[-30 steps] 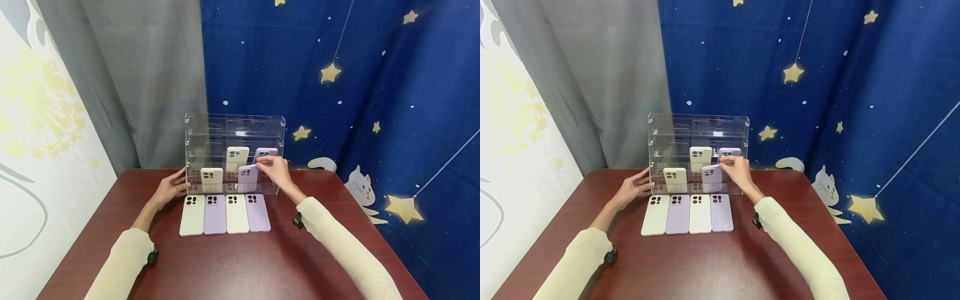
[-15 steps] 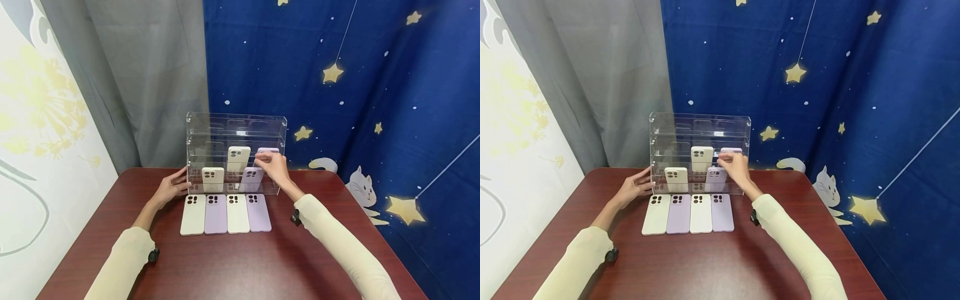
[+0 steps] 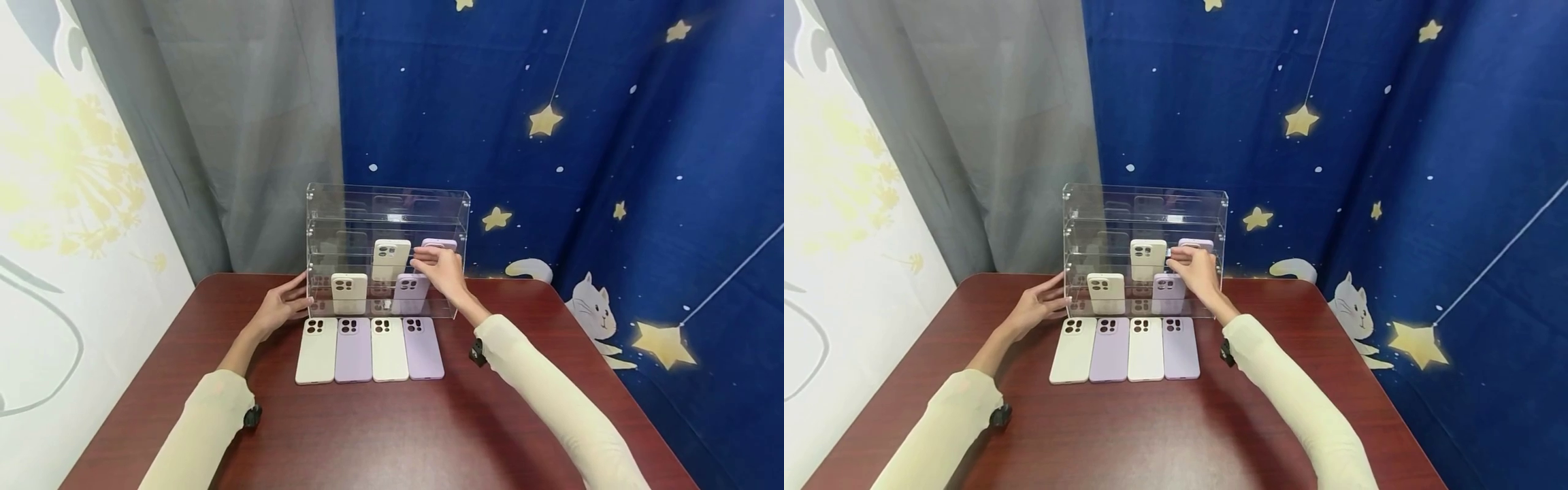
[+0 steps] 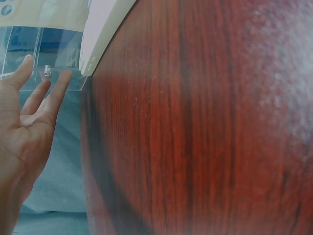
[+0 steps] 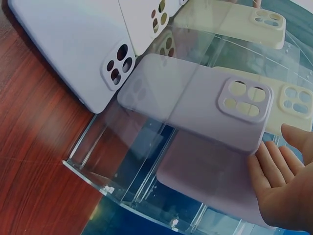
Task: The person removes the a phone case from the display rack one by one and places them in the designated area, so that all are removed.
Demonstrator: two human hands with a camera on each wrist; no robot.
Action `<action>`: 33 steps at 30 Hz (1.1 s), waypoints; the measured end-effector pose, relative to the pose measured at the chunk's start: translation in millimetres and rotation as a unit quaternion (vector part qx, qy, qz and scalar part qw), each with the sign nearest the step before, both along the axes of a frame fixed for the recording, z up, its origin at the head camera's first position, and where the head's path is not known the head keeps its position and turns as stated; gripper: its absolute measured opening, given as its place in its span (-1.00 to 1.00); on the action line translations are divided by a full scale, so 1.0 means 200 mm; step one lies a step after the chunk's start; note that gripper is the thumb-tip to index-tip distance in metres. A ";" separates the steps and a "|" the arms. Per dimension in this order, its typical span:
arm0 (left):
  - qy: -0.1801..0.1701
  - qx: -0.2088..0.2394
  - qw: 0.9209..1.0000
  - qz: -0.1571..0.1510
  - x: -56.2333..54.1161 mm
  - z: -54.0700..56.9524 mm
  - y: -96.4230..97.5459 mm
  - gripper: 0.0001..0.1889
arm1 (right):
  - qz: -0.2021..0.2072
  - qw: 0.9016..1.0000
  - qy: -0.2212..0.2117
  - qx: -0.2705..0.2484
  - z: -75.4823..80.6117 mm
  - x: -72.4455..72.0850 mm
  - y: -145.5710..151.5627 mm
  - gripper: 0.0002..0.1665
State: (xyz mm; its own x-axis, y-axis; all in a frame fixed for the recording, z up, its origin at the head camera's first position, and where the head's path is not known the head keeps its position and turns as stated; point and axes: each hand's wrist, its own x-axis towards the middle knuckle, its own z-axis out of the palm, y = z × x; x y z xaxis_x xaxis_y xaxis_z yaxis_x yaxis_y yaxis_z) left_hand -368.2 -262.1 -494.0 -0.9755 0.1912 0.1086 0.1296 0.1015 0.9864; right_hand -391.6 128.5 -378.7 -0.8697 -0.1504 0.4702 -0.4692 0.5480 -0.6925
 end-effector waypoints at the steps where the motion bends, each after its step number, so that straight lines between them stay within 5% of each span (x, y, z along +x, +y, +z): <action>1: 0.000 -0.001 1.000 0.000 0.00 0.00 0.00 -0.20 | 0.000 1.000 -0.005 -0.002 0.00 0.00 -0.01 -0.58; 12: -0.004 0.007 1.000 0.000 0.00 -0.01 0.00 -0.20 | 0.022 0.998 -0.027 -0.053 -0.02 -0.05 -0.08 -0.52; 33: 0.000 0.012 1.000 -0.001 0.00 0.01 0.00 -0.19 | -0.012 1.000 -0.008 -0.007 -0.01 -0.06 -0.14 -0.65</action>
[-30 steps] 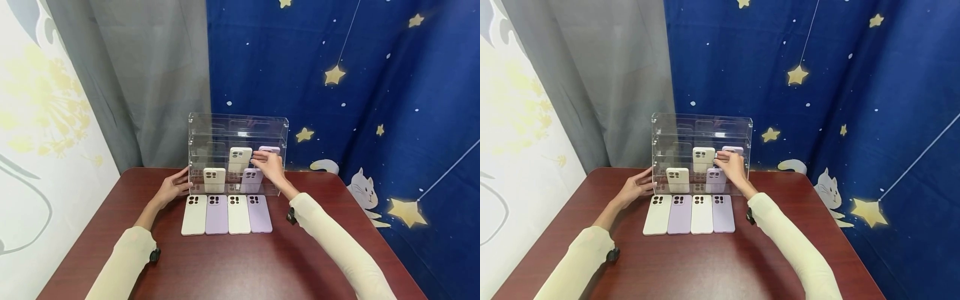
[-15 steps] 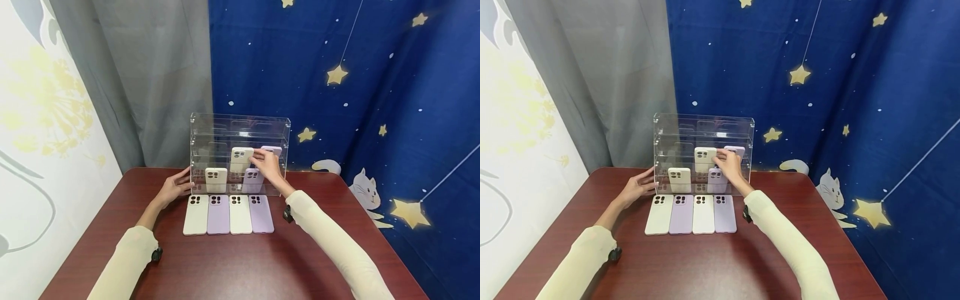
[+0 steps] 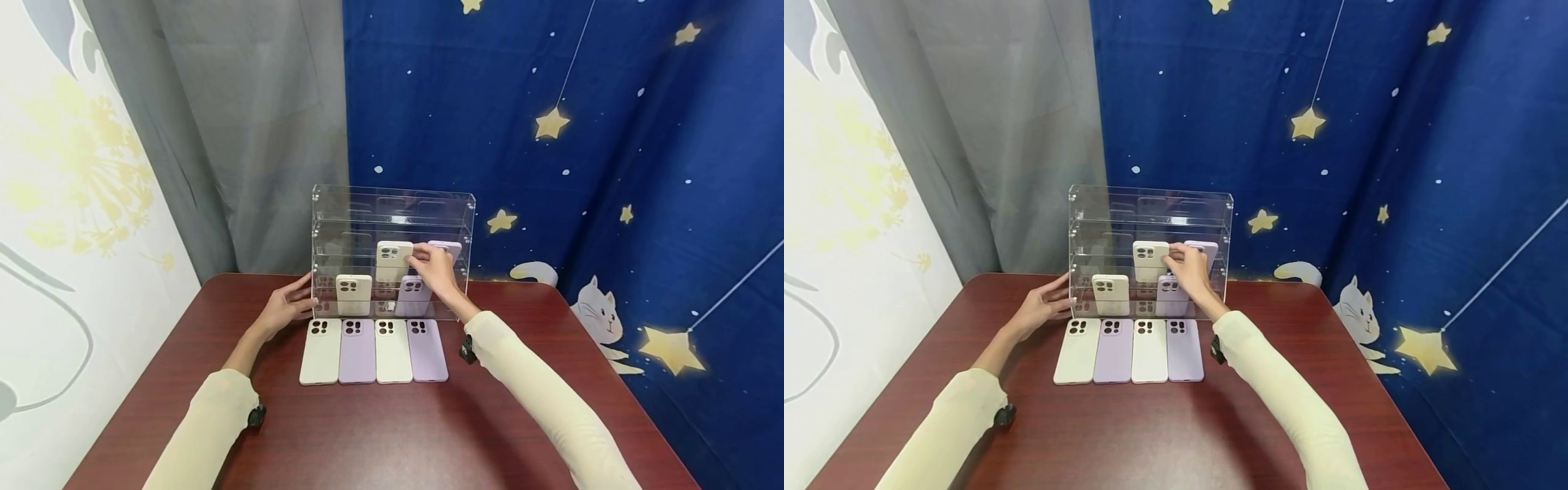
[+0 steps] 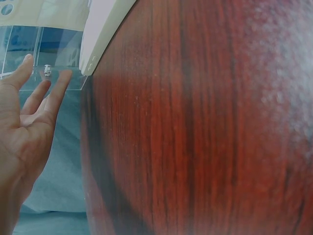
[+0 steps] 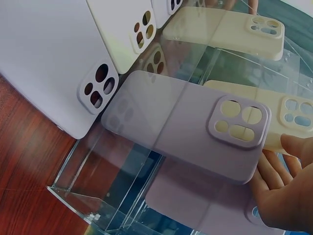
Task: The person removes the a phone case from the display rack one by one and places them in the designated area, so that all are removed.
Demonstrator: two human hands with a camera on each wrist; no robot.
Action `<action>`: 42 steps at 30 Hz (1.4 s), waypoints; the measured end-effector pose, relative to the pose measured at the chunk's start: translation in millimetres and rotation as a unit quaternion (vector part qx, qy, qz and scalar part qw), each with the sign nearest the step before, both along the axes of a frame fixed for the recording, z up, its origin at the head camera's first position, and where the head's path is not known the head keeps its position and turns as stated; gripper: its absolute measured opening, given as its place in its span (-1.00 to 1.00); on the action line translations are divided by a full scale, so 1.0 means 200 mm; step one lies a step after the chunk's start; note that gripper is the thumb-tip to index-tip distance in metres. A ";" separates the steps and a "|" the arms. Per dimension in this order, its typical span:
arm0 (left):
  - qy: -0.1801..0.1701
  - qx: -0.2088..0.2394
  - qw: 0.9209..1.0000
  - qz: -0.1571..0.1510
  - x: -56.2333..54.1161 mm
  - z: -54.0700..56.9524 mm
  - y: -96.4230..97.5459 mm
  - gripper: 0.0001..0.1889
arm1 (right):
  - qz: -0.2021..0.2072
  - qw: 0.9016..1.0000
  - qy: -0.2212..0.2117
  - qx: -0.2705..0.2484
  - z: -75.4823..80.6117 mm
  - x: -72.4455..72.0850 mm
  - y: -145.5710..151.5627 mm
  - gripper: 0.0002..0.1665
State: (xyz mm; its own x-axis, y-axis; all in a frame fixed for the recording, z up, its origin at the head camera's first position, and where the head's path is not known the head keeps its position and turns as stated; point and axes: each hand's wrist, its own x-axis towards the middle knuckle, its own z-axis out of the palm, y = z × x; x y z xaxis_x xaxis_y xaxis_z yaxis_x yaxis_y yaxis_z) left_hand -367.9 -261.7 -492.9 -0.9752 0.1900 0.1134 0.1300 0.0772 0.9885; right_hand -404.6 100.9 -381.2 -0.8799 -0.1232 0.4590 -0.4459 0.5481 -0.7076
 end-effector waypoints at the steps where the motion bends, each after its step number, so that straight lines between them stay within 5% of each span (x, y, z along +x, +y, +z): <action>1: 0.002 0.001 1.000 -0.001 0.00 0.00 0.00 -0.19 | 0.000 1.000 0.001 -0.001 0.00 0.00 0.00 -0.65; 42: -0.007 -0.006 1.000 0.001 0.00 0.00 -0.01 -0.19 | 0.029 0.997 0.056 -0.032 0.19 0.16 -0.11 -0.67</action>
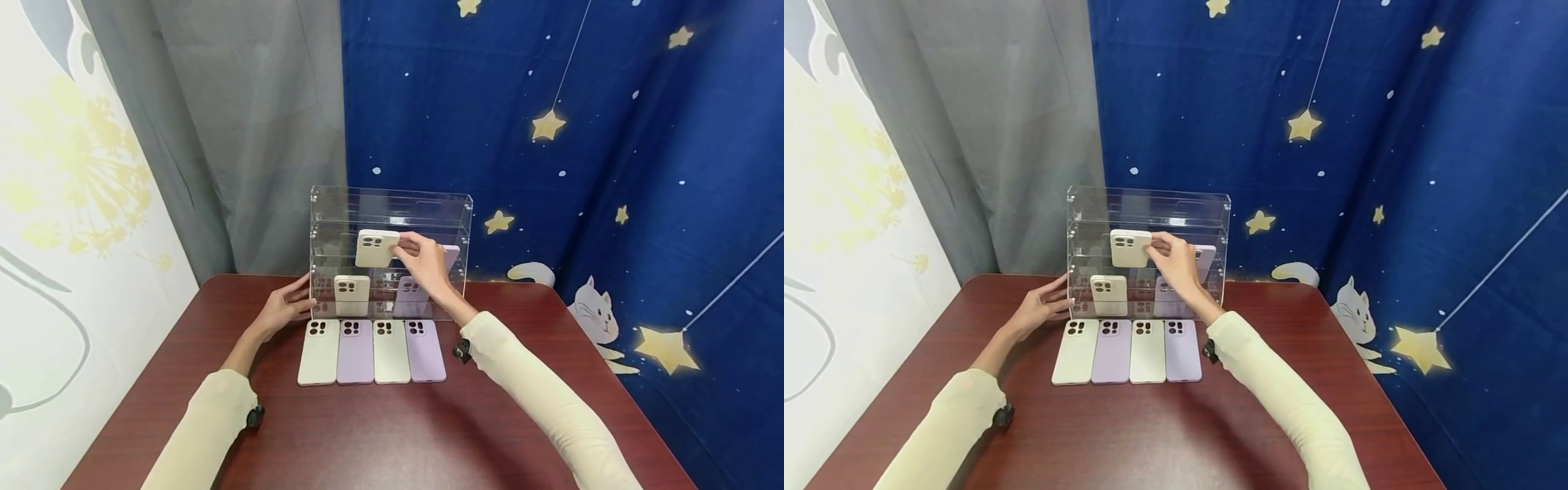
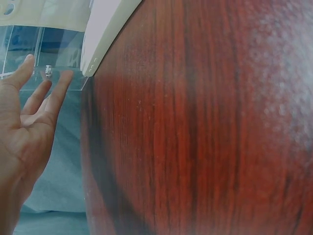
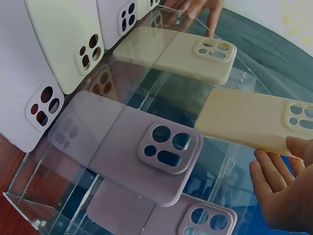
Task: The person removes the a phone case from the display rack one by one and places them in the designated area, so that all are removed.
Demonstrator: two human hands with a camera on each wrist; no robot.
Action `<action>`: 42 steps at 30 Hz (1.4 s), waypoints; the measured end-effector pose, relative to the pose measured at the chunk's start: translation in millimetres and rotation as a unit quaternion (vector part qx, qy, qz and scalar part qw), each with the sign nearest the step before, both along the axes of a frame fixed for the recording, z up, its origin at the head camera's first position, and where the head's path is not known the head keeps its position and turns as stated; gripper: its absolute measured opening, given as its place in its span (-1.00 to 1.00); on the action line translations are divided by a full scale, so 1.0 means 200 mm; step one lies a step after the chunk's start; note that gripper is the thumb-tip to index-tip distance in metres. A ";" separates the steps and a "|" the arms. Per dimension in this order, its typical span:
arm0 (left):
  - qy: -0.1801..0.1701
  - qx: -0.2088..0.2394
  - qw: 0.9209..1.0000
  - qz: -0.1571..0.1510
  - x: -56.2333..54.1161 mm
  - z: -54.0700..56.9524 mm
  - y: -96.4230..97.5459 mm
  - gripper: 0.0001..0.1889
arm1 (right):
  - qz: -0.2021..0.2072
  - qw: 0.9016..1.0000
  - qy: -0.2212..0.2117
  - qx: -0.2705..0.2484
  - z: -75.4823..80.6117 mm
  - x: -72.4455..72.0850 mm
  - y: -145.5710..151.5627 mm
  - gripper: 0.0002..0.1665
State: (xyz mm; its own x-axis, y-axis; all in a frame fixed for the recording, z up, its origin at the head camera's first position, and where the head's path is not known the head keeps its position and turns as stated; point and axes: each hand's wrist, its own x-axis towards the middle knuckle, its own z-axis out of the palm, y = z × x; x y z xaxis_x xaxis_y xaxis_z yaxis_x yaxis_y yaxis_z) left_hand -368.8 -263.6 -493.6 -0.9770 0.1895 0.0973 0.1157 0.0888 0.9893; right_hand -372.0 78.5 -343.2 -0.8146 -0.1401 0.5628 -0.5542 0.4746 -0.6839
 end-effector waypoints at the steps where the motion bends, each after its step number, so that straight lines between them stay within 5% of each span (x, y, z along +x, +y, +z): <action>1: -0.001 0.002 1.000 -0.001 0.00 0.00 0.00 -0.19 | 0.004 1.000 -0.001 -0.002 0.00 0.00 0.00 -0.68; 31: 0.002 -0.016 1.000 0.014 0.01 -0.01 0.02 -0.30 | 0.062 0.998 -0.002 -0.005 0.05 0.18 -0.06 -0.69; 42: 0.006 0.013 1.000 0.006 0.02 0.01 0.01 -0.34 | 0.076 0.997 0.001 0.013 0.07 0.25 -0.11 -0.65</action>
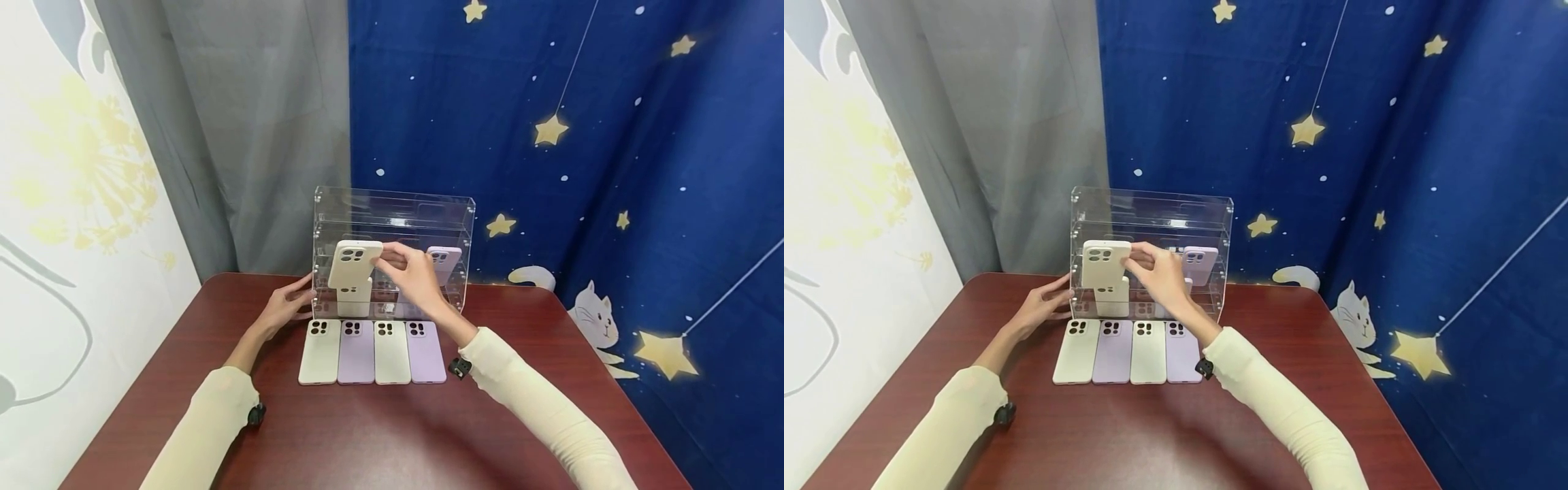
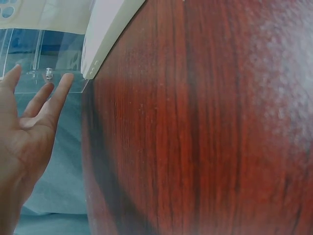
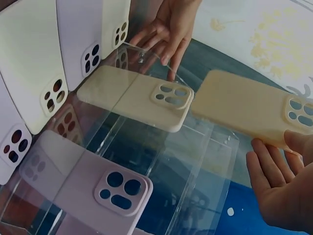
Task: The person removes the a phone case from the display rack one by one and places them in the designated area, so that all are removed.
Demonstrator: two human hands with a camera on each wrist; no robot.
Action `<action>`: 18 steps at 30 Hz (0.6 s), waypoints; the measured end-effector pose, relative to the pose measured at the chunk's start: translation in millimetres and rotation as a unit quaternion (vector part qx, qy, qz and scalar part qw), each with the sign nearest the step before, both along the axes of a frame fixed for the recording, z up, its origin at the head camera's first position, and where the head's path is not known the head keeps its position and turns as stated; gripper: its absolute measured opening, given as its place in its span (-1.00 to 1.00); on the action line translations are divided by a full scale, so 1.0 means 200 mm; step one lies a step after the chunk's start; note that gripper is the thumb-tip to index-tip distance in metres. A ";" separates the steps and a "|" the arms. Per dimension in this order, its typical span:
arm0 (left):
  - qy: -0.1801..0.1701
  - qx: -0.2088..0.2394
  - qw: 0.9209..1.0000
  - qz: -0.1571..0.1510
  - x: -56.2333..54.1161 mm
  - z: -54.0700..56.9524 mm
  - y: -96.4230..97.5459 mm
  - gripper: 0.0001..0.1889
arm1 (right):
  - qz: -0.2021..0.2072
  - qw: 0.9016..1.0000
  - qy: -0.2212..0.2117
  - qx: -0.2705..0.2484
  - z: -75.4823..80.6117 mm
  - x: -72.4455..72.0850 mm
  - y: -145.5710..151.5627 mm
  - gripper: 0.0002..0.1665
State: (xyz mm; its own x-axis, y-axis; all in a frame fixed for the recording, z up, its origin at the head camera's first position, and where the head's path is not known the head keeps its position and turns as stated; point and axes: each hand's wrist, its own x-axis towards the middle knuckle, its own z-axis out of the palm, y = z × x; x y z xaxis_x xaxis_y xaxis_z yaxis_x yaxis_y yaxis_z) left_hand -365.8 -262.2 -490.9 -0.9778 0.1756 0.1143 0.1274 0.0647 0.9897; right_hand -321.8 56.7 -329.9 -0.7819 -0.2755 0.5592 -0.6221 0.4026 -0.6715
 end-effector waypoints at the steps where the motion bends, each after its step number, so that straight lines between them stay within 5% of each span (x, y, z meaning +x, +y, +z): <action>1: -0.001 0.002 1.000 -0.001 0.00 0.00 0.00 -0.34 | -0.001 1.000 0.001 0.007 0.00 0.00 0.00 -0.64; 18: -0.007 0.005 1.000 0.013 -0.01 -0.01 0.01 -0.34 | 0.049 0.997 -0.052 -0.006 -0.12 0.04 -0.04 -0.59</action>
State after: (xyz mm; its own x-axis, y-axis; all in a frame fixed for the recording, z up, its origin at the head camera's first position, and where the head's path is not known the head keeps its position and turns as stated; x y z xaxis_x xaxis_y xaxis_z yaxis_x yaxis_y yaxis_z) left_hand -367.4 -261.0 -493.1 -0.9836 0.1488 0.1020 0.1115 0.0573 0.9921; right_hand -313.5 48.9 -353.8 -0.8050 -0.3478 0.4807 -0.5855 0.3341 -0.7387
